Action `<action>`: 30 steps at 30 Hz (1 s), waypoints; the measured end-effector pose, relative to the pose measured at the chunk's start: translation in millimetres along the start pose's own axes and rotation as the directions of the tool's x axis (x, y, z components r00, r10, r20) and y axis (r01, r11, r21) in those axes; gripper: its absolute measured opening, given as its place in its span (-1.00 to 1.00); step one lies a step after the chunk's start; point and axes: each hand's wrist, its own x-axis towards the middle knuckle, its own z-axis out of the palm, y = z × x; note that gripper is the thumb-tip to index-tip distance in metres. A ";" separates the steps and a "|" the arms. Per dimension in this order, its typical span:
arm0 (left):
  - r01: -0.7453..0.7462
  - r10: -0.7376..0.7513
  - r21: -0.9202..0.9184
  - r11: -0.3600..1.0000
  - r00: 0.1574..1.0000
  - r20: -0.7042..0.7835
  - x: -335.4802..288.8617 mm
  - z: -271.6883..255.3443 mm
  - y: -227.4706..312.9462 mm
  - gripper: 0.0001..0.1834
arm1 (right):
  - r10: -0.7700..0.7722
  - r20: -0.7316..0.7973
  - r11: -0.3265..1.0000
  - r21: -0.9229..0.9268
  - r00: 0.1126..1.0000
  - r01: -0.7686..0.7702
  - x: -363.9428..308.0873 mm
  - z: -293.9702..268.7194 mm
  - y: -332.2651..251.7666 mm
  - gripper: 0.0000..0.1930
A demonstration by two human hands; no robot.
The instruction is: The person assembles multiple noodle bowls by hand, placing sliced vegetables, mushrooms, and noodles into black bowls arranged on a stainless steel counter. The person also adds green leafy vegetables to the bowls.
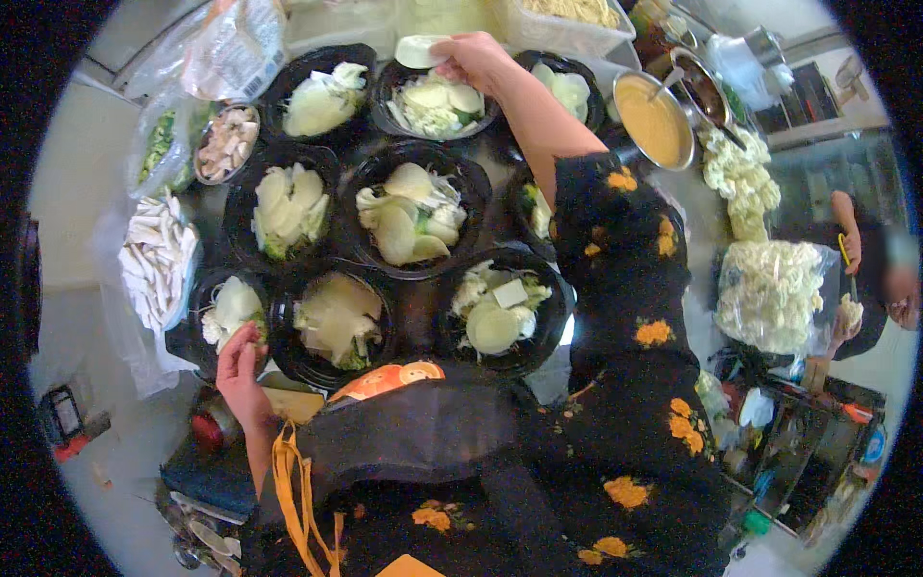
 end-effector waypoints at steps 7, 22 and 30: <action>-0.020 0.020 0.008 1.000 1.000 0.016 -0.3 4.9 3.3 -0.78 | -0.147 -0.024 0.895 0.423 0.989 0.143 68.9 -45.3 16.1 -0.76; -0.068 0.069 -0.068 0.995 0.998 0.014 3.6 5.5 -6.9 -0.79 | -0.345 0.215 0.886 -0.247 0.914 0.393 -24.1 78.3 -82.4 -0.78; -0.126 0.101 -0.108 0.986 0.973 -0.210 -13.2 -17.6 -33.9 -0.79 | -0.756 0.535 -0.152 -0.703 0.376 0.695 98.6 226.7 -133.5 -0.77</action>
